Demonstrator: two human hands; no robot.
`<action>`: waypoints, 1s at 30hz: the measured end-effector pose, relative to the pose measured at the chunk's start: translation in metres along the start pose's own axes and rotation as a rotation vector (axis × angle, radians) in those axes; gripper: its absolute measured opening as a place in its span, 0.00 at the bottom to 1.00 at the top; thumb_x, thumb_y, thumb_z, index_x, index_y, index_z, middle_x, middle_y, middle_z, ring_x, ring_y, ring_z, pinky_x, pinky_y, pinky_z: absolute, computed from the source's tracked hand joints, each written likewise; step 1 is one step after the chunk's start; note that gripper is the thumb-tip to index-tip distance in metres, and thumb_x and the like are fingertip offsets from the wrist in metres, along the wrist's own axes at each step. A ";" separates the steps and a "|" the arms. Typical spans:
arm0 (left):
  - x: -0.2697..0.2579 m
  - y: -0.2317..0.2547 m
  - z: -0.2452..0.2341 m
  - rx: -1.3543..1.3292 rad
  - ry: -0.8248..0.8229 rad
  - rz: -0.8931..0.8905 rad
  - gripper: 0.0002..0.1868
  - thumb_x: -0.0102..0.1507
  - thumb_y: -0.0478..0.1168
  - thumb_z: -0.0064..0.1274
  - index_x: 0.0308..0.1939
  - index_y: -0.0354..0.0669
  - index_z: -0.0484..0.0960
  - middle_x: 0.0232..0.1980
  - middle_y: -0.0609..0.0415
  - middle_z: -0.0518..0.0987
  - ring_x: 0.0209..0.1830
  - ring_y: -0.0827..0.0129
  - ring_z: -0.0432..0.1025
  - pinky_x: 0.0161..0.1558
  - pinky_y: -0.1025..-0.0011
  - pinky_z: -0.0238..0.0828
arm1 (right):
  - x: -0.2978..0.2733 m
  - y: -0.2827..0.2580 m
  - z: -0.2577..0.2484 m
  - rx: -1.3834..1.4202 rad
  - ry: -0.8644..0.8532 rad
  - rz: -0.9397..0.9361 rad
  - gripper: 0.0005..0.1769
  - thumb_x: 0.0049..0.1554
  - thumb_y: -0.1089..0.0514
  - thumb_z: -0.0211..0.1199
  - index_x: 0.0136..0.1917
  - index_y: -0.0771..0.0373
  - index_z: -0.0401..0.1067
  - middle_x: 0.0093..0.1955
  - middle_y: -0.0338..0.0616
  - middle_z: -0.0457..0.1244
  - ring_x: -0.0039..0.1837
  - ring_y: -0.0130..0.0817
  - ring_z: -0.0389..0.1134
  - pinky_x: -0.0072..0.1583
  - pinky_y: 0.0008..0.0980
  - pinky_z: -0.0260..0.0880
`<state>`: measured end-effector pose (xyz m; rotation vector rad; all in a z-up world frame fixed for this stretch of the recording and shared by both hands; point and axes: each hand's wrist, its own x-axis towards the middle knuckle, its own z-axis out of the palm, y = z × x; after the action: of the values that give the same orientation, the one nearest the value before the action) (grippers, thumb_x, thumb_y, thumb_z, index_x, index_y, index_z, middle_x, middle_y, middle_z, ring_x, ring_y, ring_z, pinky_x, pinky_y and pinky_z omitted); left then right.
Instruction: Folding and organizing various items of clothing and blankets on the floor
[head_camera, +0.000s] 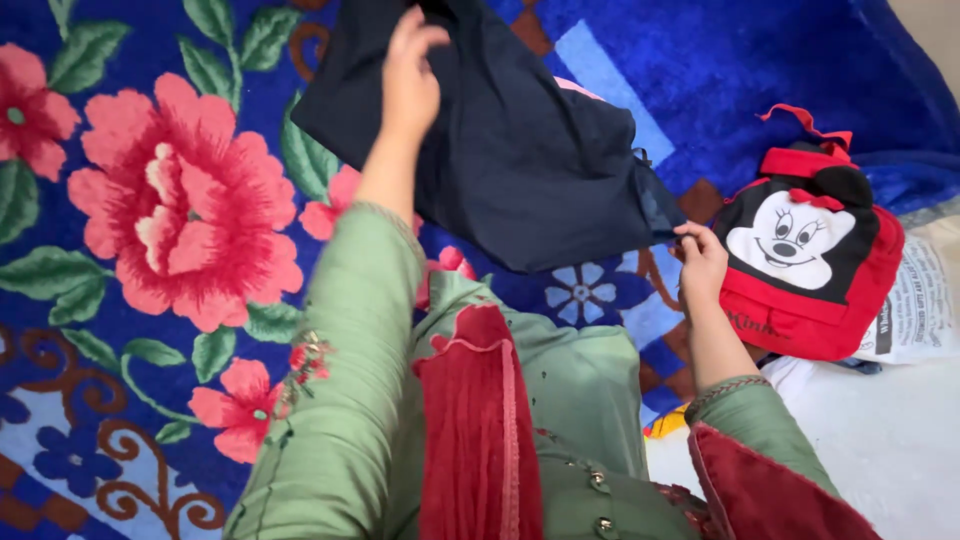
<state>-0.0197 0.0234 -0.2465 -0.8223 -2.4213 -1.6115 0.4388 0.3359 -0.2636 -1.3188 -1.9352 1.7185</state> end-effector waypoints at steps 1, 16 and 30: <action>-0.024 -0.004 0.006 0.001 0.005 -0.003 0.27 0.53 0.16 0.39 0.49 0.42 0.83 0.68 0.36 0.74 0.70 0.43 0.68 0.70 0.60 0.66 | -0.002 -0.021 0.012 -0.003 -0.005 -0.001 0.11 0.67 0.69 0.53 0.54 0.62 0.76 0.47 0.39 0.66 0.46 0.23 0.68 0.50 0.24 0.73; -0.302 -0.050 0.069 -0.148 -0.446 -0.667 0.43 0.50 0.35 0.60 0.70 0.44 0.67 0.69 0.39 0.72 0.70 0.45 0.65 0.66 0.60 0.66 | -0.037 -0.254 0.365 -0.137 -0.451 -0.569 0.35 0.52 0.73 0.57 0.73 0.62 0.61 0.71 0.50 0.60 0.58 0.35 0.73 0.62 0.32 0.71; -0.302 -0.006 0.068 0.178 -0.299 -0.740 0.16 0.58 0.50 0.61 0.41 0.42 0.86 0.43 0.44 0.84 0.46 0.47 0.78 0.48 0.54 0.74 | 0.170 -0.001 0.290 -0.030 -0.172 0.232 0.18 0.54 0.64 0.69 0.58 0.55 0.76 0.43 0.36 0.63 0.42 0.31 0.65 0.43 0.35 0.65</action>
<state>0.2454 -0.0299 -0.3964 -0.1247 -3.2828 -1.4853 0.1434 0.2668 -0.4076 -1.5032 -1.9703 1.9780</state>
